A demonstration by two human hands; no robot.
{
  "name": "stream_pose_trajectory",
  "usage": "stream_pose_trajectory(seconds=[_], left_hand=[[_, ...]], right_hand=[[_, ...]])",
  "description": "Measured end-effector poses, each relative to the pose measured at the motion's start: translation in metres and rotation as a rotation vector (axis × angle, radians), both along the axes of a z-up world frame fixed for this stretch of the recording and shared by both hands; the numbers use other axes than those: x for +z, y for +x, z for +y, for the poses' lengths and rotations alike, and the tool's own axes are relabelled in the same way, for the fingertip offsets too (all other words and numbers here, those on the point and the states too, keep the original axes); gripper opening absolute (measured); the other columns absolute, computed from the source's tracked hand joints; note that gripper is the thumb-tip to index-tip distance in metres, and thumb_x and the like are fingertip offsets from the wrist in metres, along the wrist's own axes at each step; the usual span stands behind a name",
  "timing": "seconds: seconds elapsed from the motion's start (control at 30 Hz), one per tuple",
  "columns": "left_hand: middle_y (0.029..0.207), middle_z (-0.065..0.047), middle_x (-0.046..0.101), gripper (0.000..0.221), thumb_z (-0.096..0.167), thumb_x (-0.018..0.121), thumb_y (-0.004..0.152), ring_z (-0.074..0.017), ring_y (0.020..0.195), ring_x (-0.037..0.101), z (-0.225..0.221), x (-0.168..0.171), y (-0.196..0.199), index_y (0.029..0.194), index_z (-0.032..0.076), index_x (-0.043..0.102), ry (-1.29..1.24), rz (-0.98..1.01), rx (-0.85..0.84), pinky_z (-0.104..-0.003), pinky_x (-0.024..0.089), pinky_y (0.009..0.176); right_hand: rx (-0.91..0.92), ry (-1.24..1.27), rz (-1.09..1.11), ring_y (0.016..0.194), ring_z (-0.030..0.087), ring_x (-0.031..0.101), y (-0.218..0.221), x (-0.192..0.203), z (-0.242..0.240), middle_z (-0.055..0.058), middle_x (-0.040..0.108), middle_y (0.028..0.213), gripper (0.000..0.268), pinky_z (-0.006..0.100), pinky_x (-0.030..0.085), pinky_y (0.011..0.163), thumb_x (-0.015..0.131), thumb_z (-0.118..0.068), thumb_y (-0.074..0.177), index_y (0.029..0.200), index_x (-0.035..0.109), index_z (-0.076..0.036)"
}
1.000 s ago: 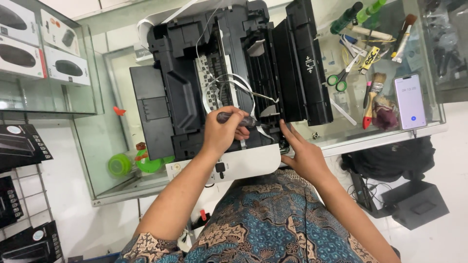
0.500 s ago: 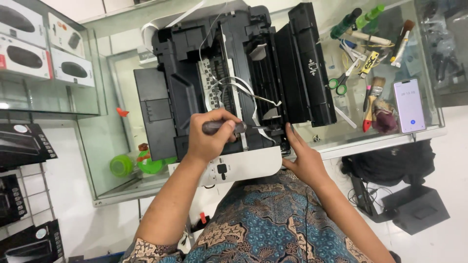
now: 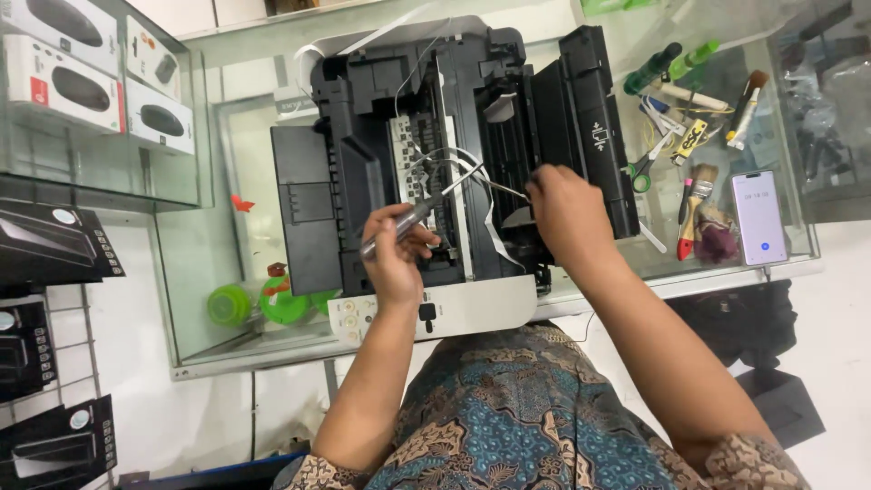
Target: Disassembling a printer to inspect and repair internal components using a screwdriver
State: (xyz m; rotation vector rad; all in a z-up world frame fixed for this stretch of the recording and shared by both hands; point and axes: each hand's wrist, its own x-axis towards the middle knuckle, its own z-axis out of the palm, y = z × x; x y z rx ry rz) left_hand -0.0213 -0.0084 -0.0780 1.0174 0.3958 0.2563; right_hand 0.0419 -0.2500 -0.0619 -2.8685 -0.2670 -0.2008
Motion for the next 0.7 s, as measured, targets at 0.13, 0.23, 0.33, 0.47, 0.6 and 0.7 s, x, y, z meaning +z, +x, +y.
stream_pose_trajectory(seconds=[0.13, 0.23, 0.33, 0.47, 0.6, 0.7], left_hand=[[0.063, -0.024, 0.068, 0.032, 0.030, 0.055, 0.098, -0.0284, 0.057, 0.074, -0.003, -0.010, -0.001, 0.111, 0.004, 0.066, 0.102, -0.092, -0.023, -0.022, 0.051, 0.043], [0.061, -0.023, 0.068, 0.034, 0.030, 0.057, 0.097, -0.0282, 0.055, 0.073, -0.004, -0.014, -0.003, 0.109, 0.001, 0.068, 0.151, -0.130, -0.049, -0.023, 0.052, 0.042], [0.061, -0.022, 0.067, 0.035, 0.031, 0.058, 0.098, -0.0269, 0.055, 0.073, -0.003, -0.012, -0.002, 0.110, 0.000, 0.068, 0.149, -0.149, -0.032, -0.022, 0.052, 0.043], [0.059, -0.021, 0.068, 0.029, 0.026, 0.059, 0.097, -0.0245, 0.054, 0.072, -0.005, -0.004, -0.004, 0.106, 0.001, 0.070, 0.226, -0.162, -0.075, -0.022, 0.051, 0.043], [0.059, -0.020, 0.068, 0.027, 0.026, 0.061, 0.097, -0.0229, 0.053, 0.071, -0.007, -0.003, -0.002, 0.103, 0.001, 0.071, 0.272, -0.190, -0.088, -0.022, 0.050, 0.043], [0.058, -0.019, 0.068, 0.028, 0.026, 0.060, 0.096, -0.0227, 0.052, 0.071, -0.005, 0.000, -0.002, 0.104, 0.001, 0.071, 0.267, -0.184, -0.076, -0.021, 0.050, 0.043]], right_hand=[[-0.003, -0.150, 0.069, 0.066, 0.034, 0.074, 0.035, 0.001, 0.016, 0.014, 0.065, 0.068, 0.029, 0.041, 0.060, 0.050, 0.078, -0.026, 0.095, 0.084, 0.067, -0.001], [-0.059, -0.345, 0.045, 0.058, 0.034, 0.072, 0.051, -0.033, 0.019, 0.009, 0.065, 0.063, 0.034, 0.049, 0.057, 0.044, 0.085, -0.035, 0.082, 0.076, 0.066, -0.008], [-0.084, -0.353, 0.062, 0.053, 0.033, 0.071, 0.059, -0.037, 0.025, 0.008, 0.062, 0.055, 0.027, 0.047, 0.054, 0.040, 0.083, -0.021, 0.081, 0.068, 0.066, -0.006], [-0.141, -0.286, 0.122, 0.056, 0.036, 0.071, 0.059, -0.032, 0.023, 0.011, 0.062, 0.055, 0.031, 0.050, 0.055, 0.045, 0.082, -0.022, 0.083, 0.063, 0.065, -0.005], [-0.139, -0.130, 0.209, 0.070, 0.045, 0.073, 0.064, -0.026, 0.013, 0.020, 0.067, 0.065, 0.038, 0.057, 0.057, 0.054, 0.083, -0.028, 0.088, 0.071, 0.069, 0.002], [-0.138, -0.024, 0.224, 0.068, 0.049, 0.072, 0.069, -0.026, 0.012, 0.022, 0.064, 0.062, 0.038, 0.058, 0.057, 0.053, 0.080, -0.023, 0.089, 0.065, 0.066, 0.003]])
